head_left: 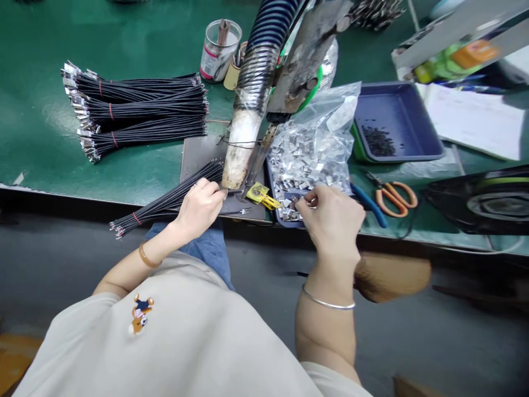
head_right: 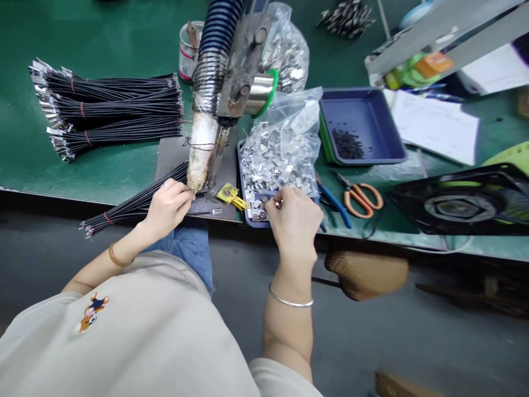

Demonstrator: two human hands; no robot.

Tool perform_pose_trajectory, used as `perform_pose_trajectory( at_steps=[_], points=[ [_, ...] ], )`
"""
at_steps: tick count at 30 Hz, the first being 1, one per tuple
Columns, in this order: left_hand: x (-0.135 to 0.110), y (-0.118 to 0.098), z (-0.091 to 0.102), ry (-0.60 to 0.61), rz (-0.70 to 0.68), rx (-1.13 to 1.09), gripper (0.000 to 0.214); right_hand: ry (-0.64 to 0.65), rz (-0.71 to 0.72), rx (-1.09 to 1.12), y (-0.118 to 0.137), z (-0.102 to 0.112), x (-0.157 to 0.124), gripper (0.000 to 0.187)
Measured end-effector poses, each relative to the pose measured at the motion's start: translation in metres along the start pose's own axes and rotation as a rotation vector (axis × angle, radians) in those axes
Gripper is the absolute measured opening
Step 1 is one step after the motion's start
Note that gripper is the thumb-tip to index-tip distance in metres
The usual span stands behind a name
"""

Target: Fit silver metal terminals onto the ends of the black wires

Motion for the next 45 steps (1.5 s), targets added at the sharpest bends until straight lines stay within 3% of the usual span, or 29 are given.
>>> perform_pose_trajectory(
  at_steps=[4, 7, 13, 16, 19, 22, 24, 29, 37, 45],
  points=[
    [-0.01, -0.014, 0.014, -0.187, -0.081, -0.108, 0.019, -0.061, -0.078, 0.029, 0.002, 0.002, -0.002, 0.014],
    [-0.014, -0.021, 0.02, -0.208, -0.096, -0.153, 0.02, -0.155, -0.058, 0.177, 0.006, 0.008, -0.01, 0.013],
    [-0.014, -0.032, 0.016, 0.032, 0.015, -0.463, 0.019, -0.419, -0.103, 0.733, 0.039, 0.033, -0.049, 0.015],
    [-0.011, -0.03, 0.008, 0.135, 0.251, -0.696, 0.013, -0.543, -0.002, 0.783, 0.067, 0.042, -0.067, 0.012],
    [-0.01, -0.022, 0.0, 0.204, 0.548, -0.982, 0.012, -0.464, 0.024, 0.906, 0.084, 0.036, -0.074, 0.01],
    [-0.008, -0.019, -0.004, 0.202, 0.646, -1.158, 0.021, -0.268, -0.024, 1.094, 0.092, 0.019, -0.074, 0.01],
    [-0.008, -0.017, -0.005, 0.16, 0.659, -1.184, 0.022, -0.193, -0.047, 1.176, 0.095, 0.012, -0.074, 0.008],
    [-0.015, -0.015, -0.011, 0.075, 0.717, -1.197, 0.016, -0.177, -0.1, 1.257, 0.099, 0.005, -0.077, 0.004],
    [-0.018, -0.016, -0.013, 0.047, 0.72, -1.177, 0.01, -0.097, -0.14, 1.388, 0.097, -0.007, -0.074, 0.004],
    [-0.019, -0.018, -0.011, 0.067, 0.684, -1.122, 0.011, -0.1, -0.105, 1.354, 0.096, -0.004, -0.074, 0.005]
  ],
)
Point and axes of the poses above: each hand's wrist, its own x-axis towards the middle knuckle, its own z-axis out of the back of the hand, y = z × x, the point moved 5 cm from there along x, towards the middle knuckle, and after that the axes turned 1 degree about -y, right-handed, at the moved point
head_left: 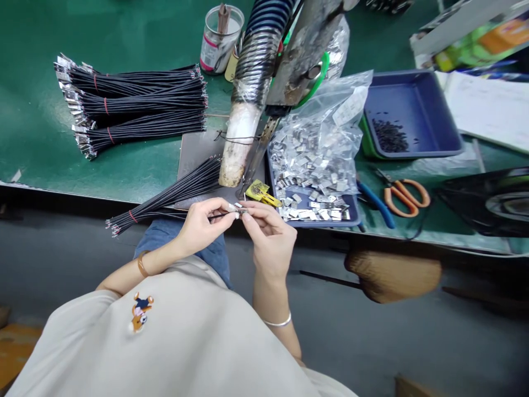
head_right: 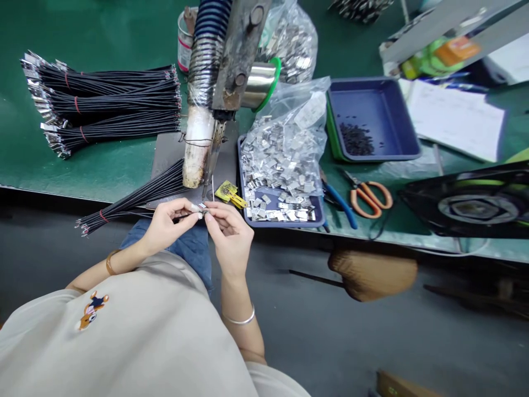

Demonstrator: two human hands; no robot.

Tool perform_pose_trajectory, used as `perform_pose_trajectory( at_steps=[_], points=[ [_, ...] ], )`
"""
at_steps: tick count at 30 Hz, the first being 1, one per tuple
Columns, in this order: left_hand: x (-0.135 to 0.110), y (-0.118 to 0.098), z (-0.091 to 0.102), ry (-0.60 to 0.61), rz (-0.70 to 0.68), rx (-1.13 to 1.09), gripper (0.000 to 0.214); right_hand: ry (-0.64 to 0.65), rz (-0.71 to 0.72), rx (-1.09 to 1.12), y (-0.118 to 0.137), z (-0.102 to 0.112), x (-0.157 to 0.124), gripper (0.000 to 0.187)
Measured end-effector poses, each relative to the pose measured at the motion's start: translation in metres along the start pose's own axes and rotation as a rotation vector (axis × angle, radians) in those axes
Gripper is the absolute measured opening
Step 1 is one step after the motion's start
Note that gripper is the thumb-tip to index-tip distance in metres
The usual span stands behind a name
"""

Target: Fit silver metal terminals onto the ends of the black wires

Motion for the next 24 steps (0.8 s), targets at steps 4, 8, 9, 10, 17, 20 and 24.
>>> perform_pose_trajectory(
  at_steps=[4, 8, 9, 10, 17, 20, 24],
  points=[
    [-0.001, -0.007, 0.002, 0.036, -0.126, 0.194, 0.013, 0.031, 0.09, -0.165, 0.011, 0.003, -0.001, 0.007],
    [-0.003, -0.019, 0.001, 0.105, -0.351, 0.463, 0.016, 0.08, 0.242, -0.422, 0.025, 0.005, -0.004, 0.009],
    [-0.003, -0.021, 0.001, 0.109, -0.376, 0.479, 0.016, 0.09, 0.248, -0.425, 0.027, 0.005, -0.005, 0.009],
    [-0.003, -0.022, 0.002, 0.106, -0.382, 0.473, 0.015, 0.097, 0.236, -0.402, 0.027, 0.006, -0.005, 0.009],
    [0.0, -0.021, 0.003, 0.134, -0.228, 0.361, 0.014, 0.079, 0.06, -0.191, 0.016, 0.007, -0.002, 0.008],
    [-0.001, -0.022, 0.001, 0.163, -0.19, 0.301, 0.013, 0.084, 0.012, -0.12, 0.009, 0.006, -0.001, 0.007],
    [-0.003, -0.014, -0.001, 0.264, 0.025, 0.038, 0.017, 0.054, -0.031, 0.029, 0.0, 0.0, -0.004, 0.012]
  ],
)
Point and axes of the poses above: each hand's wrist, its own x-axis towards the middle knuckle, its own z-axis out of the back of the hand, y = z × x, the point moved 5 cm from there along x, towards the middle knuckle, and after that the axes turned 1 degree about -y, right-handed, at the moved point
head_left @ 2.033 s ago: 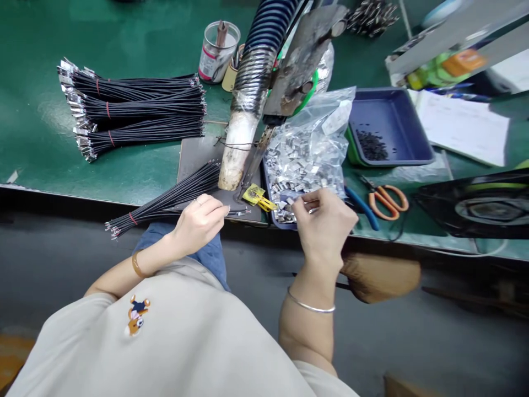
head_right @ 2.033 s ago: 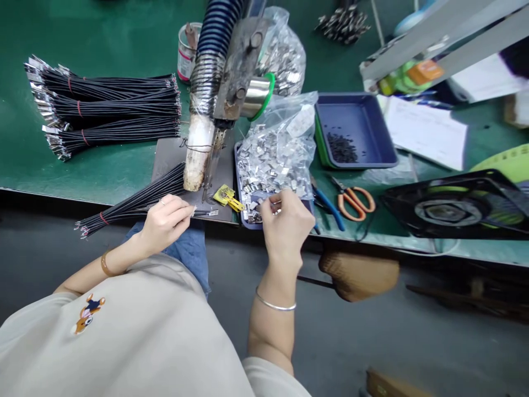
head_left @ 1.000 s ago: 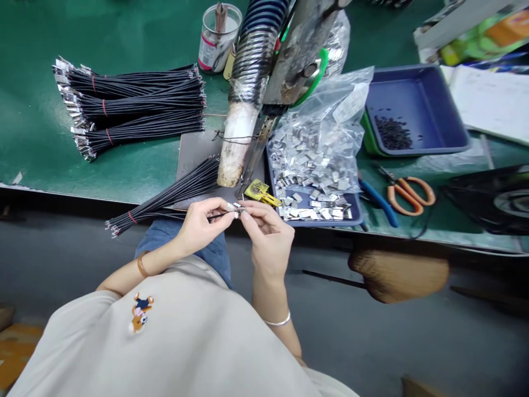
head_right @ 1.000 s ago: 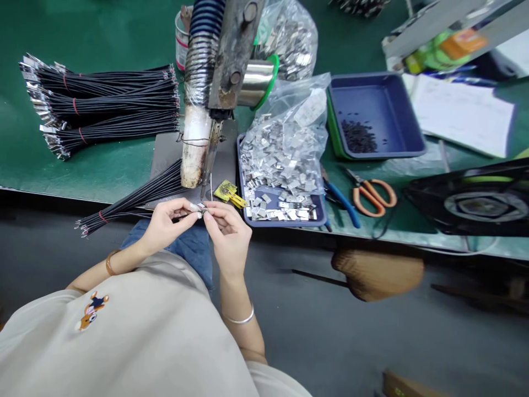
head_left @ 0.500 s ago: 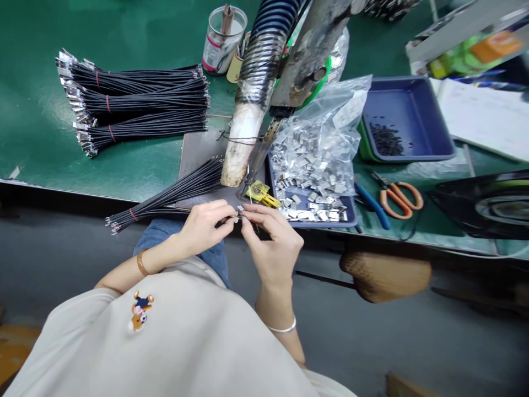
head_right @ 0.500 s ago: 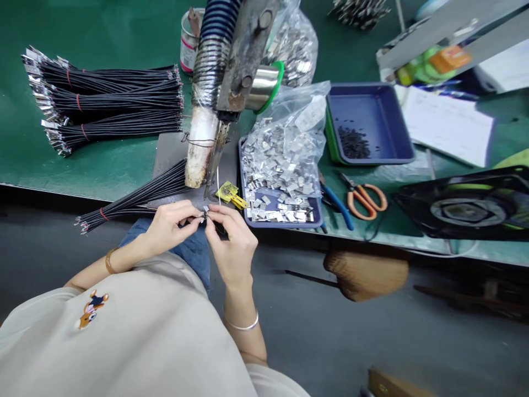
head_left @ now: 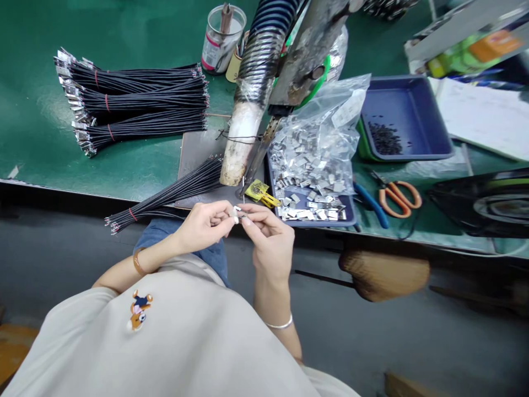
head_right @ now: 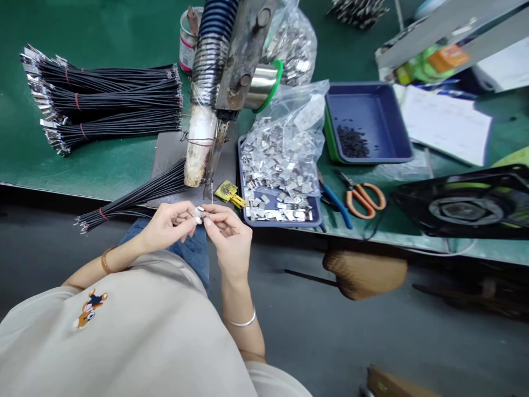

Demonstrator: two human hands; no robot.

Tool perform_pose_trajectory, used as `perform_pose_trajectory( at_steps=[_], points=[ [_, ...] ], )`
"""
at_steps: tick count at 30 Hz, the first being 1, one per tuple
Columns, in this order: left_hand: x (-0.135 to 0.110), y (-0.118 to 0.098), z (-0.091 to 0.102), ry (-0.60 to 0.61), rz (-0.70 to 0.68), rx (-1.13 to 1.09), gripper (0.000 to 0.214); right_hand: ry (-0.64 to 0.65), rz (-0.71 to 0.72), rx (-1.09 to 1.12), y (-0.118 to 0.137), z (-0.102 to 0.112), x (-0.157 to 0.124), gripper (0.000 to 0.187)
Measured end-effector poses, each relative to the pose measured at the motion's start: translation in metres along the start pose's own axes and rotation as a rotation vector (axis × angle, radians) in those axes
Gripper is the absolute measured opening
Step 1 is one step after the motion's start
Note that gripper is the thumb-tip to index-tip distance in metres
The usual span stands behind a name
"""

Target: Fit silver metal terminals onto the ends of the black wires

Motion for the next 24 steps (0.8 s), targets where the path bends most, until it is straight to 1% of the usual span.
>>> perform_pose_trajectory(
  at_steps=[2, 3, 5, 7, 9, 10, 11, 13, 15, 18, 20, 22, 24],
  points=[
    [0.0, 0.005, 0.0, 0.041, 0.087, -0.16, 0.023, -0.029, 0.013, 0.009, -0.001, -0.003, -0.003, 0.011],
    [0.0, 0.006, 0.001, 0.043, 0.109, -0.218, 0.026, -0.047, 0.035, -0.02, 0.0, -0.005, -0.004, 0.009],
    [0.002, 0.009, 0.003, 0.012, 0.128, -0.293, 0.029, -0.095, 0.111, -0.121, 0.005, -0.005, -0.007, 0.005],
    [0.004, 0.01, 0.006, -0.038, 0.148, -0.328, 0.029, -0.17, 0.217, -0.218, 0.013, -0.002, -0.009, 0.006],
    [0.006, 0.012, 0.006, -0.085, 0.174, -0.34, 0.029, -0.246, 0.335, -0.251, 0.021, 0.003, -0.012, 0.008],
    [0.007, 0.012, 0.006, -0.1, 0.18, -0.342, 0.028, -0.26, 0.386, -0.251, 0.024, 0.005, -0.014, 0.009],
    [0.009, 0.012, 0.005, -0.11, 0.177, -0.344, 0.027, -0.25, 0.428, -0.254, 0.027, 0.005, -0.015, 0.009],
    [0.012, 0.011, 0.004, -0.12, 0.154, -0.342, 0.024, -0.185, 0.483, -0.291, 0.028, 0.003, -0.017, 0.008],
    [0.014, 0.01, 0.004, -0.133, 0.129, -0.323, 0.021, -0.148, 0.487, -0.341, 0.027, 0.0, -0.016, 0.006],
    [0.015, 0.011, 0.006, -0.159, 0.113, -0.304, 0.022, -0.23, 0.446, -0.322, 0.023, 0.003, -0.014, 0.006],
    [0.016, 0.012, 0.007, -0.167, 0.112, -0.311, 0.025, -0.255, 0.423, -0.292, 0.02, 0.005, -0.011, 0.007],
    [0.017, 0.013, 0.009, -0.173, 0.123, -0.316, 0.028, -0.216, 0.44, -0.311, 0.018, 0.004, -0.008, 0.007],
    [0.018, 0.015, 0.01, -0.186, 0.138, -0.312, 0.027, -0.16, 0.499, -0.378, 0.02, 0.002, -0.006, 0.009]
  ],
)
Point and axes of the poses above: each hand's wrist, its own x-axis towards the middle knuckle, its own z-axis out of the back of the hand, y = z × x, the point moved 5 cm from there along x, towards the middle knuckle, and after that the axes turned 1 degree about -y, right-handed, at the moved point
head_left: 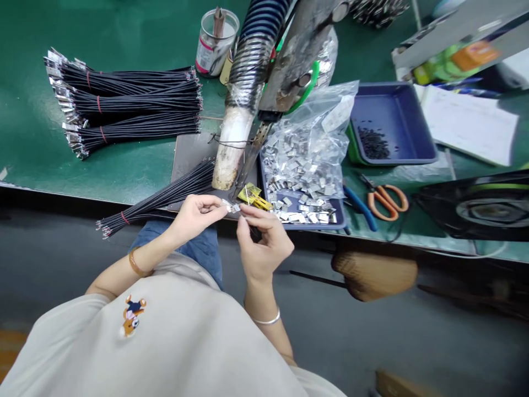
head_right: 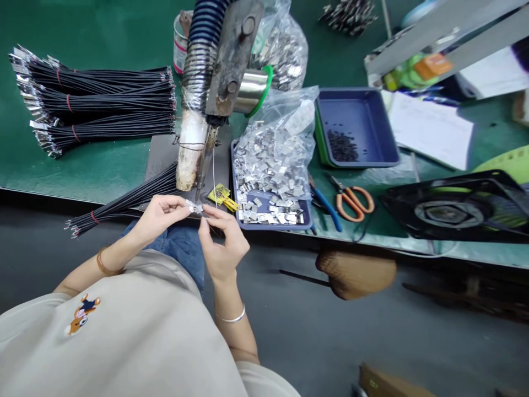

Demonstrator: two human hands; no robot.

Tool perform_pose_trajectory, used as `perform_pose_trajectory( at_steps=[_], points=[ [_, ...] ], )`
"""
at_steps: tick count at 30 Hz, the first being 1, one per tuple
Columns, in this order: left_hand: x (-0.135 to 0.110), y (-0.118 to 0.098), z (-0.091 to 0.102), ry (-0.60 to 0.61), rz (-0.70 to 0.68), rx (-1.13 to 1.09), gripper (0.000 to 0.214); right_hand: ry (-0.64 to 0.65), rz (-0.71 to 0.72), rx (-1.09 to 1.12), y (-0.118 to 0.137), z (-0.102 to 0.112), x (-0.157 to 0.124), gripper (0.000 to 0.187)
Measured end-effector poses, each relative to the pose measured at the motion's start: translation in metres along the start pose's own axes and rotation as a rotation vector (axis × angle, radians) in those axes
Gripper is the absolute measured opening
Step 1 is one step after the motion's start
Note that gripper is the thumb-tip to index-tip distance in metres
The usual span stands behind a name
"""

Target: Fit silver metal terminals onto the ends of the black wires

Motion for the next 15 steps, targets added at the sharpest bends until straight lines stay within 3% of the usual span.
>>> perform_pose_trajectory(
  at_steps=[5, 9, 12, 15],
  points=[
    [0.004, 0.001, 0.0, -0.04, -0.012, -0.025, 0.018, 0.036, 0.259, -0.178, 0.012, -0.001, 0.004, 0.018],
    [0.007, 0.0, -0.001, -0.07, -0.033, -0.034, 0.012, 0.038, 0.37, -0.24, 0.015, -0.004, 0.006, 0.02],
    [0.008, -0.001, -0.001, -0.108, -0.043, -0.014, 0.011, 0.028, 0.361, -0.192, 0.013, -0.005, 0.005, 0.02],
    [0.008, -0.001, -0.001, -0.137, -0.039, 0.022, 0.012, 0.021, 0.234, -0.119, 0.006, -0.006, 0.005, 0.018]
  ],
)
Point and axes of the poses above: each hand's wrist, its own x-axis towards the middle knuckle, its own z-axis out of the back of the hand, y = z × x, the point moved 5 cm from there along x, towards the middle knuckle, and after that the axes turned 1 degree about -y, right-handed, at the moved point
